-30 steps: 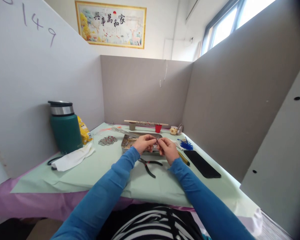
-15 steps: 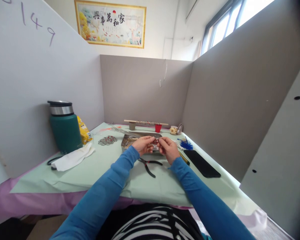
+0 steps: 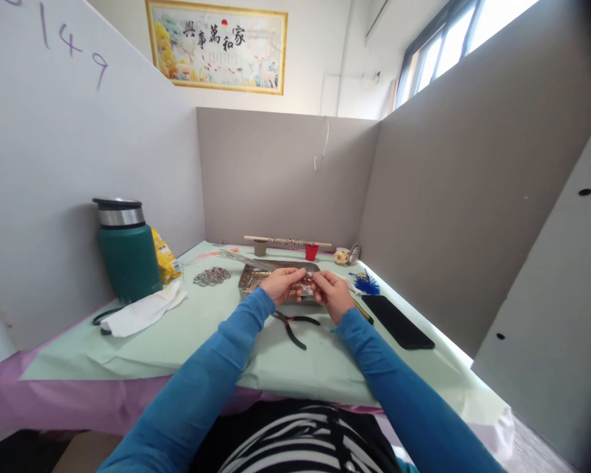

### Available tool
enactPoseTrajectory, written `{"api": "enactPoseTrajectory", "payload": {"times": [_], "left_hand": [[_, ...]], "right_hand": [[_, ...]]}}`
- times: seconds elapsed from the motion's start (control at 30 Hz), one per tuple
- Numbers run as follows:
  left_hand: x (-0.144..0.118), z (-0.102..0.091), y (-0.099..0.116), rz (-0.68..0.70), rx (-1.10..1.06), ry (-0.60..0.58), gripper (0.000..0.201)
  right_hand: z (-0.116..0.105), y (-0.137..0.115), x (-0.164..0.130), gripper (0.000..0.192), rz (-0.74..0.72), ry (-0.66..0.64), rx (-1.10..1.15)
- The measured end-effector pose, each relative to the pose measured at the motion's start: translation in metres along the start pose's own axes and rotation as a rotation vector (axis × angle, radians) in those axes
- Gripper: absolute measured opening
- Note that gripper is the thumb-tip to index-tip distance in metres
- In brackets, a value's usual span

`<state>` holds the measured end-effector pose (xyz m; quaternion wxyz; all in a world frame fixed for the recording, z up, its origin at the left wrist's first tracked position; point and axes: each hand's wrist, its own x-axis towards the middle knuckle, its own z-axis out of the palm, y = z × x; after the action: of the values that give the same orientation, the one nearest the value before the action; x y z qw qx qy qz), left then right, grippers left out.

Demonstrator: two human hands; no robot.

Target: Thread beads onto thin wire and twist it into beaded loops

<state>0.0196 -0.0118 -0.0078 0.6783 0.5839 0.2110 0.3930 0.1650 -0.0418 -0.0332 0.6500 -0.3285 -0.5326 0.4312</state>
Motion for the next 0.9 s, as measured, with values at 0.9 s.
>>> {"api": "enactPoseTrajectory", "payload": {"times": [0.9], "left_hand": [[-0.0034,0.001,0.0029,-0.06,-0.035,-0.045,0.028]], "right_hand": [[0.003,-0.0007,-0.0013,0.026,-0.019,-0.002,-0.026]]}}
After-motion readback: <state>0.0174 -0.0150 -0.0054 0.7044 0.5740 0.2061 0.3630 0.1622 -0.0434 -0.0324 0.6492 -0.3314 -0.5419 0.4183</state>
